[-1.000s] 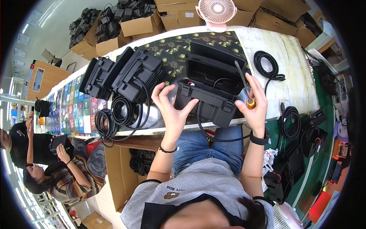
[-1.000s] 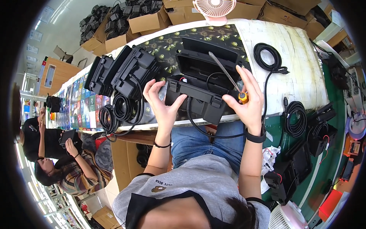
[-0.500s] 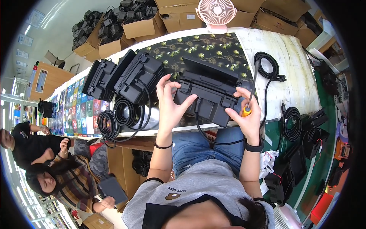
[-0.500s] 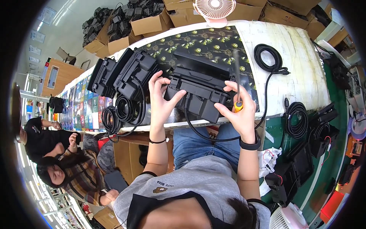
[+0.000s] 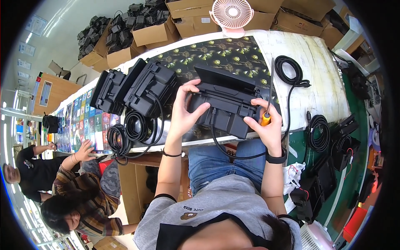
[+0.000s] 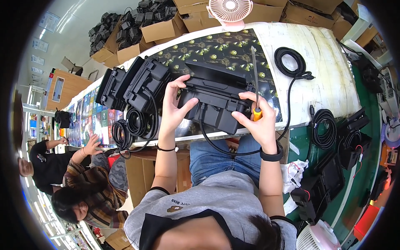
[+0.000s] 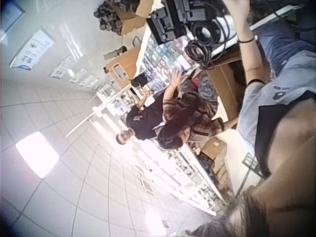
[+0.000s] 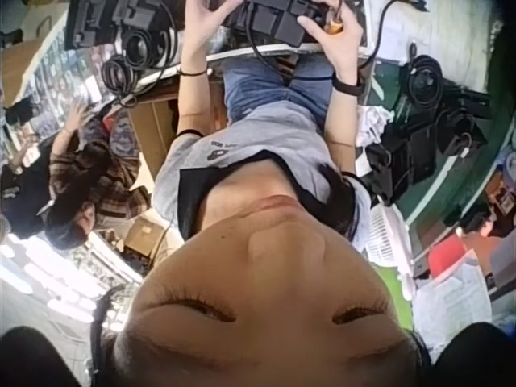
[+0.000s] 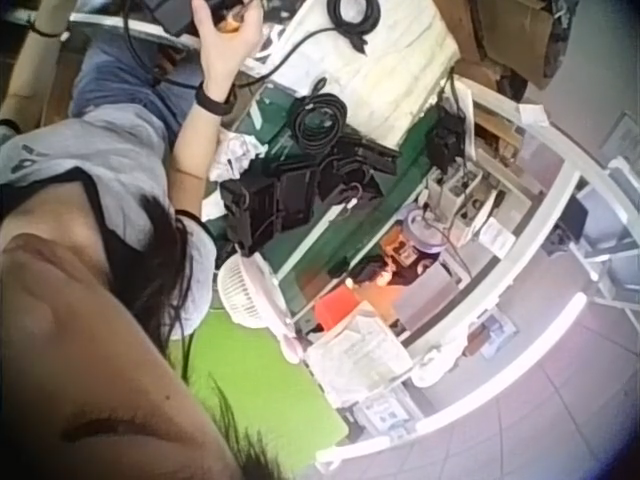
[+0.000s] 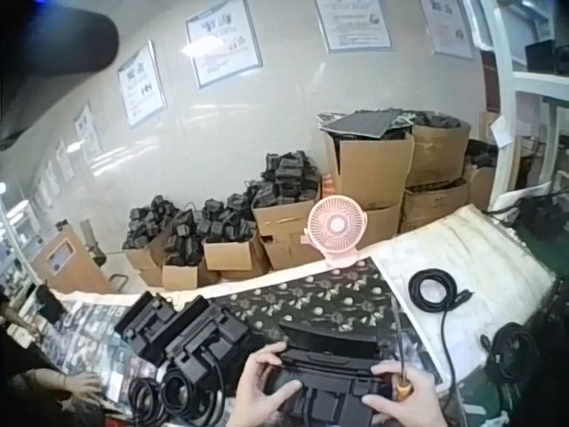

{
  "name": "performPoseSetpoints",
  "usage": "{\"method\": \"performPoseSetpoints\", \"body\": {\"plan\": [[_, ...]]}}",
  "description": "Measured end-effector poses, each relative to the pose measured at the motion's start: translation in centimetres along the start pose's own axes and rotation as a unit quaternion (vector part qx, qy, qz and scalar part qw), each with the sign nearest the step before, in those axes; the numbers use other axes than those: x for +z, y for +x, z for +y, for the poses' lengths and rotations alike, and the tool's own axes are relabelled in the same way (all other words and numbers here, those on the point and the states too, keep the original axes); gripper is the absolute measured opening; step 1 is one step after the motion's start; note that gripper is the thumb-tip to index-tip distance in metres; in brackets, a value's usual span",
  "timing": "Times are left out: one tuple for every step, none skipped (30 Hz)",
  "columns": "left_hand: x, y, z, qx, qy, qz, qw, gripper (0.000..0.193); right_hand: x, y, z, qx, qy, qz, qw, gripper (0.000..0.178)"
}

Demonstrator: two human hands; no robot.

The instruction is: Assembling electronic components into plastic housings and securing them with a screwdriver.

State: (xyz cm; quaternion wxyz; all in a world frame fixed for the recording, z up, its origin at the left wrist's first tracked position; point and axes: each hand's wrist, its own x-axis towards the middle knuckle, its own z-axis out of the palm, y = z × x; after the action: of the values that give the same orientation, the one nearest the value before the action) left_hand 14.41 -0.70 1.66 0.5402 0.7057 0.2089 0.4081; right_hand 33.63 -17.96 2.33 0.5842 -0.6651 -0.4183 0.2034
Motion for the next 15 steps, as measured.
{"method": "performPoseSetpoints", "body": {"plan": [[0.3, -0.1, 0.1, 0.003, 0.007, 0.009, 1.0, 0.044, 0.0, 0.1, 0.0, -0.019, -0.025, 0.009, 0.999, 0.044], [0.7, -0.3, 0.1, 0.003, 0.006, 0.007, 1.0, 0.044, -0.1, 0.2, 0.0, -0.039, -0.05, 0.018, 0.998, 0.042], [1.0, -0.7, 0.0, 0.0, 0.016, 0.038, 0.999, 0.044, 0.0, 0.2, 0.1, -0.038, -0.052, 0.02, 0.998, 0.042], [1.3, -1.1, 0.0, -0.003, 0.025, 0.071, 0.997, 0.044, 0.1, 0.2, 0.2, -0.075, -0.092, 0.052, 0.992, 0.039], [2.0, -1.6, 0.2, -0.011, 0.002, 0.103, 0.995, 0.042, 0.2, 0.2, 0.2, -0.112, -0.133, 0.084, 0.981, 0.036], [2.6, -2.0, 0.1, -0.011, 0.0, 0.102, 0.995, 0.042, 0.3, 0.0, 0.0, -0.111, -0.134, 0.086, 0.981, 0.036], [3.1, -2.4, 0.0, 0.01, 0.03, 0.136, 0.99, 0.042, 0.3, -0.2, -0.6, -0.092, -0.151, 0.081, 0.981, 0.034], [3.5, -2.7, 0.1, 0.031, 0.06, 0.17, 0.983, 0.041, 0.4, -0.4, -1.1, -0.073, -0.167, 0.077, 0.98, 0.032], [3.9, -3.1, 0.4, 0.034, 0.062, 0.186, 0.98, 0.04, 0.5, -0.4, -1.6, -0.054, -0.157, 0.073, 0.983, 0.031], [4.0, -3.3, 0.3, 0.033, 0.06, 0.186, 0.98, 0.04, 0.3, -0.4, -1.6, -0.053, -0.158, 0.073, 0.983, 0.031], [4.0, -3.6, 0.3, 0.058, 0.072, 0.186, 0.978, 0.041, 0.1, -0.3, -1.6, -0.062, -0.16, 0.054, 0.984, 0.031], [4.0, -3.8, 0.2, 0.084, 0.085, 0.186, 0.975, 0.041, -0.2, -0.1, -1.4, -0.071, -0.161, 0.035, 0.984, 0.031], [4.2, -4.0, 0.3, 0.079, 0.051, 0.196, 0.976, 0.042, -0.7, 0.1, -1.0, -0.07, -0.162, 0.035, 0.984, 0.031], [4.2, -4.2, 0.3, 0.079, 0.05, 0.197, 0.976, 0.042, -1.2, 0.3, -0.3, -0.038, -0.097, -0.019, 0.994, 0.035], [4.2, -4.4, 0.1, 0.101, 0.061, 0.194, 0.974, 0.042, -1.4, 0.4, 0.0, -0.005, -0.03, -0.072, 0.997, 0.039]]}}
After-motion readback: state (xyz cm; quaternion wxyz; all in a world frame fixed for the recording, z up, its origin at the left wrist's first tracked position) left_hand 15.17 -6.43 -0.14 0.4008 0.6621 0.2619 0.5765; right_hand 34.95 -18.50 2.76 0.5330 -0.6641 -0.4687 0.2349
